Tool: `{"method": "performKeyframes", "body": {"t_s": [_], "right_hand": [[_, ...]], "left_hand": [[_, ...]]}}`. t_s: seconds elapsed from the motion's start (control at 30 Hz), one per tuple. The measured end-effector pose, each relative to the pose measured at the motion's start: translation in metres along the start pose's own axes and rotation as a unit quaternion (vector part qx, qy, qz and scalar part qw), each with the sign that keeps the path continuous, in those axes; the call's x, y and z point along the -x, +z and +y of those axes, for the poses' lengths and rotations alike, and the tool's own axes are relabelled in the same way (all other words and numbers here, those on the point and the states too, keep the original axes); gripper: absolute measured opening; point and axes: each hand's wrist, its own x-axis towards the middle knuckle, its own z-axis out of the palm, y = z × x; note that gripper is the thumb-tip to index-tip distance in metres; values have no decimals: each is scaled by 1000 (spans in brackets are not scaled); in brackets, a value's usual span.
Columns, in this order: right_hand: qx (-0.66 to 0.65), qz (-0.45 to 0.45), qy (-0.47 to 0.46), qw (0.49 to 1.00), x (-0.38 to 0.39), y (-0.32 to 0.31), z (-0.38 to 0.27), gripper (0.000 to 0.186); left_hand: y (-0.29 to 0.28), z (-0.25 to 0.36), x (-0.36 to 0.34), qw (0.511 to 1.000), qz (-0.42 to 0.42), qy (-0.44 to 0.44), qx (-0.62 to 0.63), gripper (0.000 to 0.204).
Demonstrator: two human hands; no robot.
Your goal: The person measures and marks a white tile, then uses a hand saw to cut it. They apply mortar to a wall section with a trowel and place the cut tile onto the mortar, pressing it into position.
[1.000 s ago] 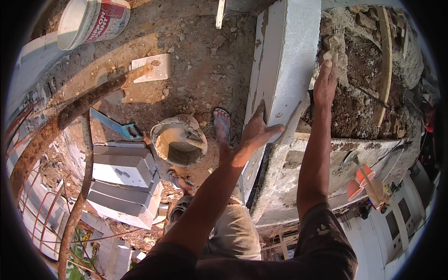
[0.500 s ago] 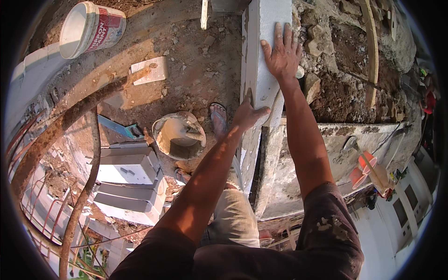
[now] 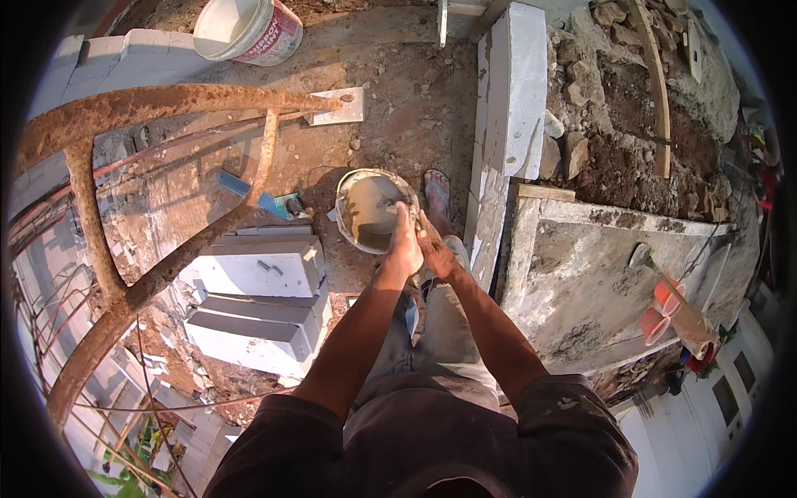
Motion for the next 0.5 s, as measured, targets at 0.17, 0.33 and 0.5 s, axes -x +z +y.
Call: {"method": "performKeyframes", "body": {"t_s": [0.17, 0.33, 0.5], "right_hand": [[188, 91, 119, 971, 38, 29, 38, 74], [194, 58, 34, 979, 69, 7, 61, 54], [354, 82, 55, 930, 122, 20, 56, 31]], "left_hand": [[-77, 79, 147, 994, -93, 31, -40, 97], [-279, 73, 233, 955, 102, 47, -274, 80], [-397, -20, 374, 857, 334, -98, -380, 54]]}}
